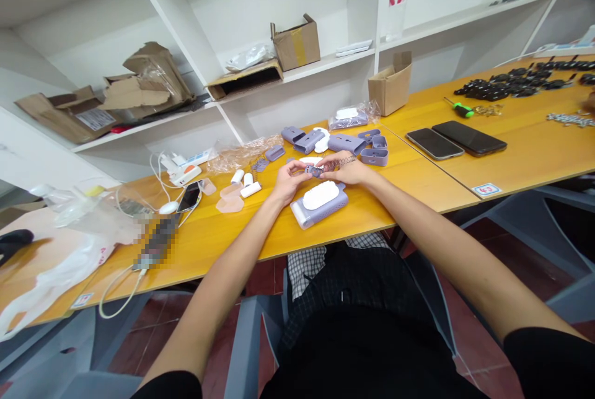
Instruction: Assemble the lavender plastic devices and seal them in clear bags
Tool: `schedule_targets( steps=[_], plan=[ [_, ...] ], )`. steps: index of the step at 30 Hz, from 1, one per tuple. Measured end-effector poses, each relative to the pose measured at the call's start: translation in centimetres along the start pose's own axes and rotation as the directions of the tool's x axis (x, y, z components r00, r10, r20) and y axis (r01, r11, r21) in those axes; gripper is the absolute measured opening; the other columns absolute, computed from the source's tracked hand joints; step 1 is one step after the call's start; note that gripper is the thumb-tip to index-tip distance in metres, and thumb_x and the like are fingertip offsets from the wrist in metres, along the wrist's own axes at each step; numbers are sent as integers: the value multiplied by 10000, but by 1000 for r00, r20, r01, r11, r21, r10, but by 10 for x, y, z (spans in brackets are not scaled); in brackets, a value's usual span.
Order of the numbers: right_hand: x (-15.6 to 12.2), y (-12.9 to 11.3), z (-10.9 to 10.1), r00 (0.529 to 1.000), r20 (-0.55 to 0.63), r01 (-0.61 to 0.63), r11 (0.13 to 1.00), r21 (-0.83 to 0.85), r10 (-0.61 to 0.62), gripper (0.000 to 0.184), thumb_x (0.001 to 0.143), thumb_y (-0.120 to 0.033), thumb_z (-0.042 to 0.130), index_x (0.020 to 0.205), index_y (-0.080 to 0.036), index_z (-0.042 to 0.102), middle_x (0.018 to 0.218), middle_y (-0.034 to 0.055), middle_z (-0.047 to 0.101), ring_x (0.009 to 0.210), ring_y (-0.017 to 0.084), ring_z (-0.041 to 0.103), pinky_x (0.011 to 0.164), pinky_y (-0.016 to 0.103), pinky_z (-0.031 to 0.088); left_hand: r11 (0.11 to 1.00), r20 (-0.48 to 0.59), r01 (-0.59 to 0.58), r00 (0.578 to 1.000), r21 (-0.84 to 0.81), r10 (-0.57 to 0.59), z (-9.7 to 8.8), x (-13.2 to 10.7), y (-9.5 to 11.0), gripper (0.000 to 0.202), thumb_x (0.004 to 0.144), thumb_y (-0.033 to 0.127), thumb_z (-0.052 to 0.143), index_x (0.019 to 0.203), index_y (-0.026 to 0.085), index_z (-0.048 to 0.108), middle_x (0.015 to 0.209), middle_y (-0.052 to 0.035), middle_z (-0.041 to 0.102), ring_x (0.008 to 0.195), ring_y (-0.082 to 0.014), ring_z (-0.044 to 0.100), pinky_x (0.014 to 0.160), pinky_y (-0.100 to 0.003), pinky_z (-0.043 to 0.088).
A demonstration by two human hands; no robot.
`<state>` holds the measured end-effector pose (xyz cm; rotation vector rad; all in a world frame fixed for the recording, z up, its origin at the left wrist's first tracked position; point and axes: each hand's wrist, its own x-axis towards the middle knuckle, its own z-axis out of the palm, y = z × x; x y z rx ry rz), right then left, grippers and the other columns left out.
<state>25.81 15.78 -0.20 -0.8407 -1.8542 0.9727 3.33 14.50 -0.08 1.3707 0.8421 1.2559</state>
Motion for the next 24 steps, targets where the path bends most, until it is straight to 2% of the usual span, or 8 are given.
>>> schedule_targets(
  steps=[4, 12, 20, 24],
  plan=[
    [-1, -2, -1, 1000, -4, 6, 1000, 18, -6, 351, 748, -323, 824, 1054, -154, 800, 751, 26, 697, 607, 139, 603, 545, 269, 497, 1000, -6, -6, 1000, 10, 6, -1, 0, 0, 454, 563, 257, 962, 867, 186, 633, 1098, -65, 776, 1051, -249, 734, 1062, -487, 528],
    [-1, -2, -3, 999, -40, 22, 998, -58, -24, 334, 751, -318, 832, 1038, -150, 807, 760, 36, 703, 620, 140, 594, 559, 274, 489, 1000, -7, 0, 1000, -3, 0, -1, 1, 1, 456, 555, 246, 969, 858, 181, 634, 1091, -65, 776, 1021, -239, 731, 1047, -481, 533],
    [-1, -1, -3, 999, -7, 40, 993, -115, -42, 356, 751, -364, 846, 1044, -164, 812, 725, 28, 725, 580, 142, 610, 559, 276, 492, 1000, -5, 4, 1000, -21, -4, 0, 0, 1, 447, 542, 224, 979, 837, 180, 646, 1041, -49, 784, 994, -232, 734, 1076, -496, 516],
    [0, 1, -2, 996, -2, 83, 988, -132, -84, 306, 737, -315, 844, 1008, -175, 810, 726, 17, 721, 609, 146, 621, 583, 275, 486, 999, 5, 11, 1000, -39, -11, 1, -1, 0, 444, 543, 207, 983, 833, 178, 648, 1054, -45, 782, 965, -218, 736, 1051, -480, 531]
  ],
)
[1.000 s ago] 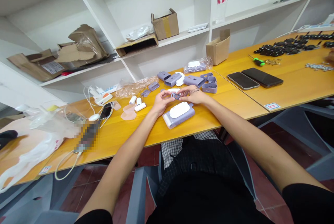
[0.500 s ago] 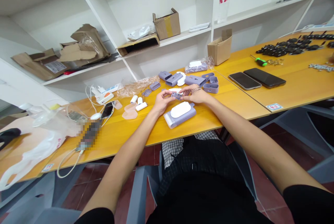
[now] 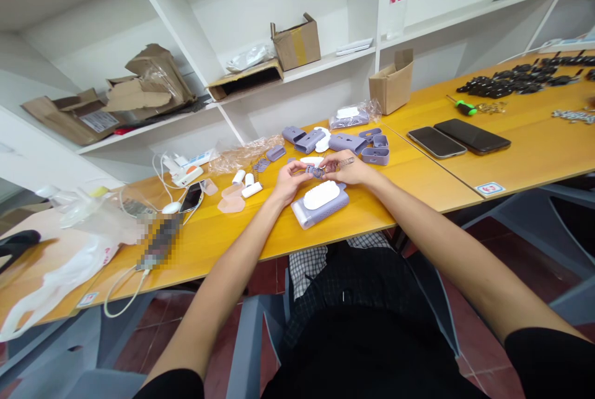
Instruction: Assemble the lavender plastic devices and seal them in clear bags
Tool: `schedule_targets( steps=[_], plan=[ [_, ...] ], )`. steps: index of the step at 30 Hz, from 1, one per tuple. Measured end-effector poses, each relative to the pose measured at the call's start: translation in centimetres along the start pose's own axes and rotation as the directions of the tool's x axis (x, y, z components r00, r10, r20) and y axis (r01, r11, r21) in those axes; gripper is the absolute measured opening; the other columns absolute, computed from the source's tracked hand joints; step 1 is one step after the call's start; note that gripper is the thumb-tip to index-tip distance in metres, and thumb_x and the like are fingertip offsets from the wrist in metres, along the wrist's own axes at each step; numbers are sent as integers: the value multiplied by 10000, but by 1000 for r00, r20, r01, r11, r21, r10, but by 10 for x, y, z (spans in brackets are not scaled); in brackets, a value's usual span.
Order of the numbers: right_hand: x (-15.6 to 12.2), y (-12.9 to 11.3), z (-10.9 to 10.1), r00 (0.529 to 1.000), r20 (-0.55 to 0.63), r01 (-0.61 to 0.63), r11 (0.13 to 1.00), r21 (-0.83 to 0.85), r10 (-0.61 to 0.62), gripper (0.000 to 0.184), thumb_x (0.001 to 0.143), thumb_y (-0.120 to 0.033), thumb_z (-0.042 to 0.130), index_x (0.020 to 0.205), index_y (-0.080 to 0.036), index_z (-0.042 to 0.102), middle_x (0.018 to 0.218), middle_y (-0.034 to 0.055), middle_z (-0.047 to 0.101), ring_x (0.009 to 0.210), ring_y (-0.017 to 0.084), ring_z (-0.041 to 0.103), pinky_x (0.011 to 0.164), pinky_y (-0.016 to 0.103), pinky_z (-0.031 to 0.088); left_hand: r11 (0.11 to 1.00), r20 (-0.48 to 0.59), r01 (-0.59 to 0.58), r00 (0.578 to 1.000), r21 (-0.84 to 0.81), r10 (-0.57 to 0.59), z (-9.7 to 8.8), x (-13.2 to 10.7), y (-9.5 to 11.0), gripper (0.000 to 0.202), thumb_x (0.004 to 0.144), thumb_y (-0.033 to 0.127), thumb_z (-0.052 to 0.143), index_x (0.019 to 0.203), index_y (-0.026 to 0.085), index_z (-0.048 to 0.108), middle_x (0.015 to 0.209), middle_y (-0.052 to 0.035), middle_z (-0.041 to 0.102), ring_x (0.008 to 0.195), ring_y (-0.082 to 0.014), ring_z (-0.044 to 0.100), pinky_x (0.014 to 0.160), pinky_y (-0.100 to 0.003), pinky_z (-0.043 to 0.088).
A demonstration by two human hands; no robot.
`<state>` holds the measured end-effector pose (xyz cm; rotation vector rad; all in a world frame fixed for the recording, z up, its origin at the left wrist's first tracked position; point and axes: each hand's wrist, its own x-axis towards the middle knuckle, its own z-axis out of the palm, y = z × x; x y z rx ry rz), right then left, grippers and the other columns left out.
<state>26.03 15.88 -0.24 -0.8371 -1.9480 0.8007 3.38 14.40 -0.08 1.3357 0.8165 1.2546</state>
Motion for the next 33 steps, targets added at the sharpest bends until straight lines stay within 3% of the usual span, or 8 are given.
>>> schedule_targets(
  steps=[14, 18, 33],
  plan=[
    [1, 3, -1, 1000, 19, 0, 997, -83, 2, 302, 739, -305, 856, 995, -157, 796, 743, 19, 722, 620, 141, 615, 618, 281, 478, 999, -5, -2, 1000, 33, 2, 0, -1, 2, 464, 544, 240, 985, 836, 178, 629, 1077, -69, 782, 985, -236, 740, 1034, -488, 545],
    [0, 1, -2, 1000, 15, -8, 995, -104, 9, 279, 739, -243, 838, 1002, -160, 799, 728, 14, 716, 617, 144, 616, 618, 281, 479, 1000, -11, 5, 1000, 22, -5, -1, 0, 3, 468, 531, 223, 984, 831, 178, 627, 1079, -63, 778, 982, -233, 739, 1044, -488, 539],
    [3, -1, 3, 998, -22, 50, 987, -154, -54, 222, 730, -223, 839, 940, -154, 813, 743, 33, 747, 658, 163, 650, 640, 282, 486, 999, 4, -4, 1000, 50, 3, 3, -3, 5, 501, 526, 245, 1000, 820, 174, 601, 1096, -71, 776, 933, -223, 747, 1029, -469, 535]
  ],
)
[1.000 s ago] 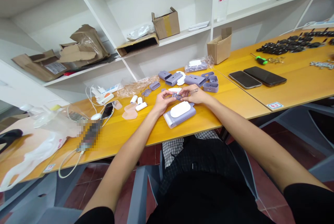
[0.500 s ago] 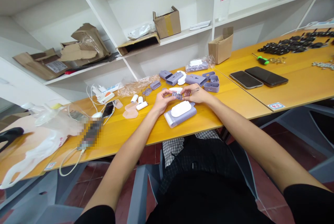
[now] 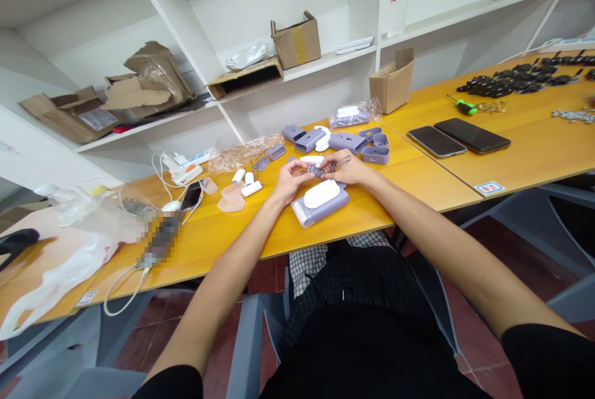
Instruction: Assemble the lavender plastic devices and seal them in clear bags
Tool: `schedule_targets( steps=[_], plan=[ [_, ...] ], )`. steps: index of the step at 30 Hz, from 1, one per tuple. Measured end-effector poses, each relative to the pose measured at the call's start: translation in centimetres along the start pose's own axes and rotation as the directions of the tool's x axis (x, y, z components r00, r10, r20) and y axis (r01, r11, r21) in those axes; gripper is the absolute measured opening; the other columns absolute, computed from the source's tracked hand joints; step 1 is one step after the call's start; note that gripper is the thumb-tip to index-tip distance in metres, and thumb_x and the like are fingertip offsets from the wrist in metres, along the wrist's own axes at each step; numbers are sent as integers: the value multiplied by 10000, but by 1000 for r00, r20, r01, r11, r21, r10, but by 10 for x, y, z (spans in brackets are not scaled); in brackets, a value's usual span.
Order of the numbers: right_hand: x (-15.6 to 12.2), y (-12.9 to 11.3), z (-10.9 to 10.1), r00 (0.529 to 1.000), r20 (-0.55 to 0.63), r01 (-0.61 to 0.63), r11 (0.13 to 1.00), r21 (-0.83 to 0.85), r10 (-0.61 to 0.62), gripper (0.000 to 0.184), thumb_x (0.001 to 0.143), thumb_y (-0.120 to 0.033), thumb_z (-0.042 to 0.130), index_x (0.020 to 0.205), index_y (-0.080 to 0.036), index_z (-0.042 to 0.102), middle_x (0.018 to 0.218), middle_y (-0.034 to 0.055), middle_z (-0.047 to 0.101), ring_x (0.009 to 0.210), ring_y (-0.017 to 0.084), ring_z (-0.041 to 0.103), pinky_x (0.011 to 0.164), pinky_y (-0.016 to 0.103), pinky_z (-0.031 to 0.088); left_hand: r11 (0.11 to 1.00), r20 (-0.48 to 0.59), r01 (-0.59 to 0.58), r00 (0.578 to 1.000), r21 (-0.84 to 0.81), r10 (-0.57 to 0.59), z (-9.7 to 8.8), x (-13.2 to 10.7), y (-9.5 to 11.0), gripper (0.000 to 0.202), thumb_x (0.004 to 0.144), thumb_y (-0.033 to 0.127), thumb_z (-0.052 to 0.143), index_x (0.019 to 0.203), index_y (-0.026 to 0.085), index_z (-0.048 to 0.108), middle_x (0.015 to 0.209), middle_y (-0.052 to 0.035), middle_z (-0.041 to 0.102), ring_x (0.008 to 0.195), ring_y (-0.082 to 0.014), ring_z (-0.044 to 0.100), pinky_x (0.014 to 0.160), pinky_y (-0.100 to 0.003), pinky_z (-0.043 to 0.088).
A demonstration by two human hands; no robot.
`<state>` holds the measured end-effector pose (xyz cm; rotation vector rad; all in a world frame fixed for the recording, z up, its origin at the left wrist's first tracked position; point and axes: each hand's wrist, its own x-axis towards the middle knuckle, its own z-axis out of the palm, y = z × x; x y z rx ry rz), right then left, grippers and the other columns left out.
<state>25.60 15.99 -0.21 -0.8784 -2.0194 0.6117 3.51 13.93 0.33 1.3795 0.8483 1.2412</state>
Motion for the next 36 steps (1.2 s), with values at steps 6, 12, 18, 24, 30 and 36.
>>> schedule_targets(
  steps=[6, 12, 18, 24, 30, 36],
  plan=[
    [1, -5, 1, 1000, 5, -20, 1000, 10, 20, 221, 714, -238, 852, 916, -159, 808, 763, 38, 770, 653, 159, 653, 643, 281, 484, 999, -9, -32, 999, -4, 32, 0, 1, 0, 479, 539, 230, 975, 819, 187, 589, 1027, -50, 776, 954, -221, 740, 1020, -454, 548],
    [0, -14, -1, 999, 43, -27, 999, 35, 26, 201, 729, -247, 845, 906, -159, 808, 783, 46, 779, 676, 167, 664, 655, 286, 488, 998, -37, -37, 999, 45, 39, 2, 2, -6, 448, 558, 225, 928, 831, 201, 575, 983, -41, 770, 937, -228, 739, 941, -429, 577],
    [-2, -20, -3, 997, 74, -10, 998, 59, 5, 176, 741, -251, 822, 896, -169, 799, 770, 41, 766, 691, 182, 670, 662, 293, 489, 995, -39, -60, 997, 79, 63, 2, 5, -10, 453, 564, 229, 915, 840, 203, 556, 998, -50, 772, 911, -214, 731, 847, -371, 583],
    [-2, -23, -3, 998, 58, -24, 998, 66, 20, 172, 743, -261, 810, 876, -152, 800, 749, 44, 753, 670, 172, 656, 637, 286, 468, 995, -43, -59, 997, 86, 63, 3, 5, -7, 438, 596, 253, 903, 833, 199, 538, 979, -54, 776, 847, -195, 723, 784, -339, 579],
    [-1, -20, -1, 1000, 24, -10, 998, 64, 8, 185, 704, -237, 823, 869, -158, 797, 770, 44, 770, 697, 180, 676, 646, 283, 466, 995, -42, -42, 998, 89, 46, 4, 1, -2, 480, 604, 300, 933, 854, 203, 535, 998, -58, 777, 789, -177, 710, 784, -353, 587],
    [-2, -18, -2, 1000, -14, -27, 1000, -8, 27, 149, 732, -250, 800, 853, -163, 798, 770, 46, 777, 690, 187, 686, 644, 288, 467, 999, -36, -31, 999, 39, 32, 5, 1, -3, 553, 581, 394, 996, 856, 197, 558, 1055, -76, 780, 830, -197, 726, 854, -429, 616]
  ],
)
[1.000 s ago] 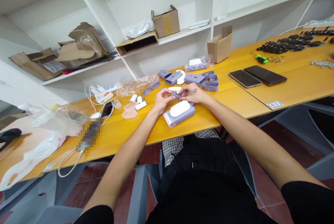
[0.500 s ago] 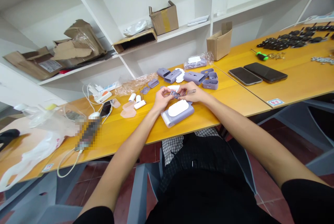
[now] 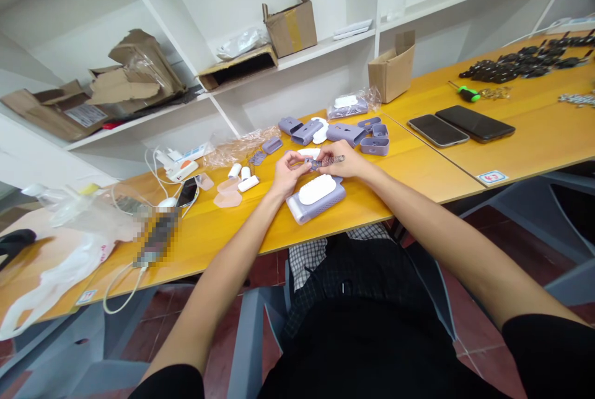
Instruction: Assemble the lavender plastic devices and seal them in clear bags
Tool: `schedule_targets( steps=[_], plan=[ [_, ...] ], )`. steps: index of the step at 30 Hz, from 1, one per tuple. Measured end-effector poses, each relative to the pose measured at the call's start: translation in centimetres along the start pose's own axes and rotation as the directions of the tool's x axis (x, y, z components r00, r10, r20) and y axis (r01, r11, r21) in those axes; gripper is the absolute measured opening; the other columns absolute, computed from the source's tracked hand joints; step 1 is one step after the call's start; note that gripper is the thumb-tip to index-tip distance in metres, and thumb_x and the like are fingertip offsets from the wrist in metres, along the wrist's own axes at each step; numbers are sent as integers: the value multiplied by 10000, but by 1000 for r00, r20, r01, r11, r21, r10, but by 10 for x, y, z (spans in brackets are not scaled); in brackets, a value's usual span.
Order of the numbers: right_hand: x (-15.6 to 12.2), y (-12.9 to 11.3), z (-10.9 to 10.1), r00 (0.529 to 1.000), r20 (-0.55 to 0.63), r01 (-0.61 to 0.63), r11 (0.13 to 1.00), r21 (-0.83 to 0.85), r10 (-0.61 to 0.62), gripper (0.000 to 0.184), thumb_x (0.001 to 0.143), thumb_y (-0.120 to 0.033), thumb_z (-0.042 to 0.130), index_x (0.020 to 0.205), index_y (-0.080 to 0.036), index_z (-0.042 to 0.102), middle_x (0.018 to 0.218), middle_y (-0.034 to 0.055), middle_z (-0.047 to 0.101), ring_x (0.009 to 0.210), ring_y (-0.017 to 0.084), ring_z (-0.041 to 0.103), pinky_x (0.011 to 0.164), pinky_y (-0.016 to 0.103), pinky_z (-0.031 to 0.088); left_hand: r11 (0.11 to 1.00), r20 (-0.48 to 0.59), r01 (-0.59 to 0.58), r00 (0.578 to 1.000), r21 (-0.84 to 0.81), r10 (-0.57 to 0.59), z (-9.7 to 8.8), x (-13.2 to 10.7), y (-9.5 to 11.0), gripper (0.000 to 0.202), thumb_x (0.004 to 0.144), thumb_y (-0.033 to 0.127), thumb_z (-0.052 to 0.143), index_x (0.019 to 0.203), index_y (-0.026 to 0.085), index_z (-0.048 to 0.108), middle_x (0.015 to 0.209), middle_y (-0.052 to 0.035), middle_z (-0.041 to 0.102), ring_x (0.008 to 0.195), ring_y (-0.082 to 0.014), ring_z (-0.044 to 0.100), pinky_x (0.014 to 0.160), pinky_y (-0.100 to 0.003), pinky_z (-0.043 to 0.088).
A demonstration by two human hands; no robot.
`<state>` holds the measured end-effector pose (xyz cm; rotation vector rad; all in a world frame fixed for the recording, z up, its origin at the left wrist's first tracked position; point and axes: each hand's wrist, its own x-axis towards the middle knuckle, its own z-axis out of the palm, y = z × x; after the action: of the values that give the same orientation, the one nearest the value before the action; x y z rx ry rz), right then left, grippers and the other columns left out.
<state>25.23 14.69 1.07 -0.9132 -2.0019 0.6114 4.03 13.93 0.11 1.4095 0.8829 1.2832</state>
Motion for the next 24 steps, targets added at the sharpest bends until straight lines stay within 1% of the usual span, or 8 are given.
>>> schedule_targets(
  steps=[4, 8, 13, 17, 21, 24],
  plan=[
    [0, 0, -1, 999, -15, -33, 999, -21, 33, 142, 720, -247, 809, 833, -162, 786, 735, 38, 761, 658, 179, 666, 627, 286, 462, 999, -10, 5, 1000, -34, -5, 2, 1, 0, 574, 562, 424, 1009, 838, 192, 563, 1059, -80, 782, 893, -213, 734, 875, -433, 620],
    [1, 0, 0, 997, -44, -64, 997, -35, 62, 147, 722, -269, 815, 814, -161, 778, 695, 31, 741, 641, 175, 651, 601, 282, 435, 998, -17, 20, 1000, -67, -21, 2, 2, 0, 573, 562, 441, 1010, 826, 189, 568, 1059, -78, 783, 886, -206, 734, 853, -409, 622],
    [0, -1, -1, 997, -23, -75, 997, -29, 75, 141, 724, -236, 812, 833, -158, 771, 655, 19, 723, 598, 169, 635, 575, 278, 425, 997, -24, 30, 999, -74, -32, 2, 3, 0, 585, 548, 430, 1014, 824, 196, 555, 1060, -83, 788, 907, -221, 739, 875, -428, 615],
    [0, -2, -4, 999, -5, -48, 999, -11, 48, 142, 720, -189, 811, 850, -161, 760, 725, 31, 747, 634, 170, 658, 609, 281, 463, 996, -4, 28, 1000, -82, -29, 2, 3, 1, 581, 572, 420, 1006, 845, 203, 541, 1059, -81, 788, 952, -233, 744, 906, -447, 610],
    [1, -3, -3, 998, -36, -55, 998, -20, 55, 122, 727, -178, 807, 831, -167, 744, 732, 30, 738, 657, 174, 664, 635, 289, 480, 995, -12, 33, 999, -100, -34, 2, 2, 2, 570, 564, 391, 1009, 847, 204, 551, 1058, -78, 792, 955, -235, 744, 883, -436, 620],
    [2, -2, -1, 996, -59, -69, 997, -27, 68, 139, 719, -201, 823, 820, -173, 733, 740, 34, 737, 666, 179, 666, 626, 291, 483, 993, -15, 33, 999, -117, -35, 2, 2, 3, 572, 549, 371, 1016, 836, 200, 552, 1054, -75, 792, 957, -236, 747, 889, -440, 625]
  ],
)
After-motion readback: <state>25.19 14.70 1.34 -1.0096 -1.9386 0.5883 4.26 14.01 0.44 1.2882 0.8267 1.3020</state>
